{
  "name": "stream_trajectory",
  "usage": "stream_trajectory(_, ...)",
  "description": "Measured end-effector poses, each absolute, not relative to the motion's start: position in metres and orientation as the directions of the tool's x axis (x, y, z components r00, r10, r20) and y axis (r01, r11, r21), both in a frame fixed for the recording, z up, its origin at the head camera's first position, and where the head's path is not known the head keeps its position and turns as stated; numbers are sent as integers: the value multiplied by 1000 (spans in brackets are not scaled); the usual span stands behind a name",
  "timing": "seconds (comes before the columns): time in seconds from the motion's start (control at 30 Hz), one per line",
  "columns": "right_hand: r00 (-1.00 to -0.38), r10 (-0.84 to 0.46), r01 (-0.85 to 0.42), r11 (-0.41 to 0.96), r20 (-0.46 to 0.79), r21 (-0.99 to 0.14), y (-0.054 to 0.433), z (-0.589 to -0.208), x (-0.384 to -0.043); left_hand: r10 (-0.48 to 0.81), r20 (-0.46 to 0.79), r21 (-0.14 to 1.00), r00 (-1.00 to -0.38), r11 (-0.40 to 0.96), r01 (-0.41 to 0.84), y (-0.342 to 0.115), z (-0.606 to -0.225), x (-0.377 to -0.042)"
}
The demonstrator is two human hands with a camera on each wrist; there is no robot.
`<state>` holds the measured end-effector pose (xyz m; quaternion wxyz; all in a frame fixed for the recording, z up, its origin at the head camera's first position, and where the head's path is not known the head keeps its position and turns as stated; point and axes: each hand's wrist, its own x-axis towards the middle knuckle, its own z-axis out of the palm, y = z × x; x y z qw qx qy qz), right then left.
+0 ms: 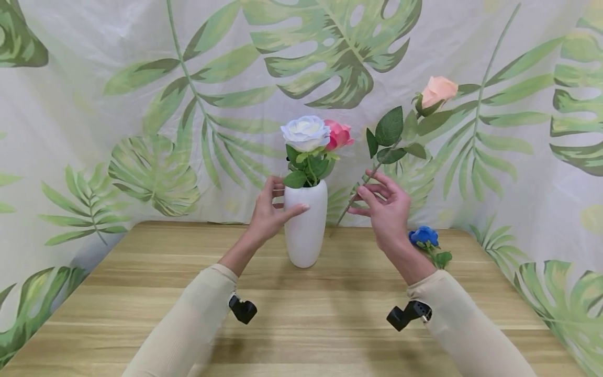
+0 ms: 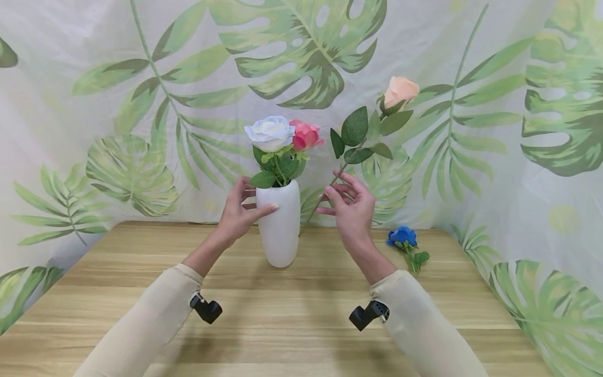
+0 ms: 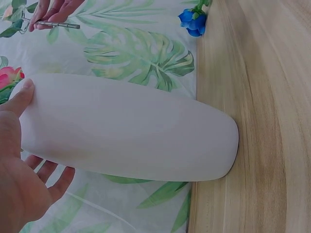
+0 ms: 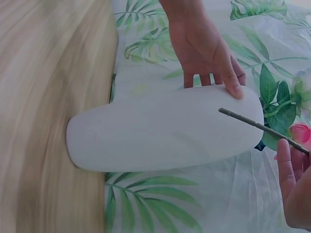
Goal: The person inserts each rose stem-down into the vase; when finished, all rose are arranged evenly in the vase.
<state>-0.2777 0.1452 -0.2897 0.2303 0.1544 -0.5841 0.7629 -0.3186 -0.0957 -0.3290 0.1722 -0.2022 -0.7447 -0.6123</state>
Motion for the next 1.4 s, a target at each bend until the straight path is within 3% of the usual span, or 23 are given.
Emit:
stream_trajectory(0.7,-837,239,-544,-250,493,-801,130,-275,-287,86,506,840,-858,175,513,-96,-327,-316)
stream_trajectory(1.4,-789,420,-598,-364,447,-714,114,-260,-301,89,514,832,-853,191,521,-96,-328,-318)
